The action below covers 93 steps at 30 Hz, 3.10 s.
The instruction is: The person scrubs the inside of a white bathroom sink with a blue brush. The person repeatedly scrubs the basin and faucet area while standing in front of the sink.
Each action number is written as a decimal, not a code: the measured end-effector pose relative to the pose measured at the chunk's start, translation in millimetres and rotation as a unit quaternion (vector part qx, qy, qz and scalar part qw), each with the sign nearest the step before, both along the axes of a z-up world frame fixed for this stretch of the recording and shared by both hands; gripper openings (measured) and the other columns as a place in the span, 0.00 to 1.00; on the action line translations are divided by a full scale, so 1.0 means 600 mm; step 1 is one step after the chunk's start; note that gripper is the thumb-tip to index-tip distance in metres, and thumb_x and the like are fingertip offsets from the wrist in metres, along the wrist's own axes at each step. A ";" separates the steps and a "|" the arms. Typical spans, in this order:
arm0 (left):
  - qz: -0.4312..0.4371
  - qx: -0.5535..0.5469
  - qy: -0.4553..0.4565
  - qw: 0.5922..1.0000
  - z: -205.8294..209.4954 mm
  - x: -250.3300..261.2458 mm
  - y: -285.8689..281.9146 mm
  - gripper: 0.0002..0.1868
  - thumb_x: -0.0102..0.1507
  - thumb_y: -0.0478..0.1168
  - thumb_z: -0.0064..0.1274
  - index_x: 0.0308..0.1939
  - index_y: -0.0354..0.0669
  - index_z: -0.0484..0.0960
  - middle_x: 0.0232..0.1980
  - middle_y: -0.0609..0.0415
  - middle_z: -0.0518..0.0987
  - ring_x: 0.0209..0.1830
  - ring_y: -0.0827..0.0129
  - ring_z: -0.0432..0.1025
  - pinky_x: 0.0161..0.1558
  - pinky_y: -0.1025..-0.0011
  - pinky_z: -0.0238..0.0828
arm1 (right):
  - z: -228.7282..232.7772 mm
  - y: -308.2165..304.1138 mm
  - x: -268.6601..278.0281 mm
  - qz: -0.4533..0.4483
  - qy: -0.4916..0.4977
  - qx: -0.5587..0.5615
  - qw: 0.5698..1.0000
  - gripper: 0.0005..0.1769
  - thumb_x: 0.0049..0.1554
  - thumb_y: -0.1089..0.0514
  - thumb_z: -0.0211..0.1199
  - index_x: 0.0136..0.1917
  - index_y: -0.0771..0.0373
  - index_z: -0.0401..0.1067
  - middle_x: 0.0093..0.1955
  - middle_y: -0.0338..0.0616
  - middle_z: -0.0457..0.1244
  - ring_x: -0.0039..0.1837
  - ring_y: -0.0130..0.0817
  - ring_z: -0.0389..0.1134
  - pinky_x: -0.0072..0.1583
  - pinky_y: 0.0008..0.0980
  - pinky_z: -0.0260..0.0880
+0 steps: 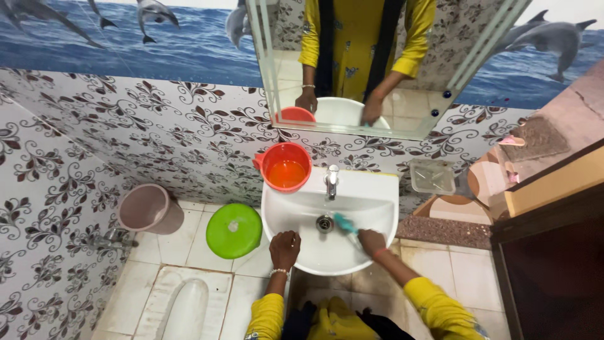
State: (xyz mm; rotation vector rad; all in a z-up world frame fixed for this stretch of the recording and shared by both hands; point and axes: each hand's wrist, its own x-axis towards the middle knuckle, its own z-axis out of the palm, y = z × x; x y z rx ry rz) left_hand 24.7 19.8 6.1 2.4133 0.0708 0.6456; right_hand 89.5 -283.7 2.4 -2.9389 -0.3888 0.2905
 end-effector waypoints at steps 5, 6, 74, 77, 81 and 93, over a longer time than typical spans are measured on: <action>0.005 -0.007 -0.011 1.000 0.006 -0.001 -0.004 0.10 0.60 0.43 0.57 0.25 0.44 0.80 0.23 0.54 0.76 0.30 0.55 0.73 0.38 0.54 0.70 | -0.047 0.189 -0.043 0.048 0.008 0.058 0.997 0.12 0.63 0.51 0.53 0.49 0.58 0.74 0.40 0.50 0.70 0.44 0.52 0.72 0.45 0.54 0.70; 0.002 -0.021 -0.015 1.000 0.007 -0.004 -0.004 0.10 0.60 0.43 0.57 0.25 0.44 0.80 0.23 0.54 0.77 0.30 0.55 0.73 0.38 0.54 0.70 | -0.047 0.209 -0.057 0.046 0.021 0.072 0.996 0.12 0.64 0.51 0.53 0.50 0.58 0.74 0.40 0.50 0.69 0.44 0.52 0.72 0.44 0.54 0.70; 0.020 0.015 0.036 0.999 -0.008 0.001 -0.003 0.11 0.63 0.44 0.55 0.27 0.47 0.80 0.25 0.56 0.76 0.33 0.58 0.72 0.42 0.56 0.70 | 0.001 0.174 -0.015 -0.019 0.039 -0.012 0.999 0.14 0.62 0.49 0.52 0.46 0.55 0.77 0.47 0.49 0.72 0.51 0.50 0.74 0.52 0.50 0.74; 0.019 0.012 0.041 0.999 -0.010 -0.005 -0.003 0.12 0.62 0.45 0.55 0.26 0.46 0.80 0.25 0.56 0.76 0.33 0.58 0.73 0.42 0.56 0.70 | 0.001 0.150 -0.017 -0.048 0.080 0.069 0.993 0.16 0.63 0.46 0.52 0.52 0.54 0.76 0.48 0.48 0.71 0.52 0.52 0.73 0.52 0.53 0.73; 0.033 0.006 0.045 0.998 -0.007 0.002 -0.005 0.13 0.62 0.46 0.55 0.25 0.46 0.80 0.24 0.55 0.76 0.32 0.57 0.73 0.42 0.56 0.70 | 0.009 0.089 -0.040 -0.060 0.204 0.076 0.974 0.19 0.63 0.41 0.53 0.63 0.43 0.76 0.50 0.49 0.70 0.54 0.51 0.73 0.56 0.51 0.72; 0.001 -0.017 0.058 0.998 0.005 -0.002 -0.002 0.14 0.64 0.46 0.53 0.25 0.46 0.81 0.23 0.55 0.76 0.32 0.56 0.72 0.41 0.56 0.69 | 0.011 0.111 -0.040 0.008 0.150 0.044 0.988 0.17 0.63 0.42 0.52 0.59 0.44 0.75 0.48 0.48 0.71 0.52 0.51 0.72 0.52 0.53 0.72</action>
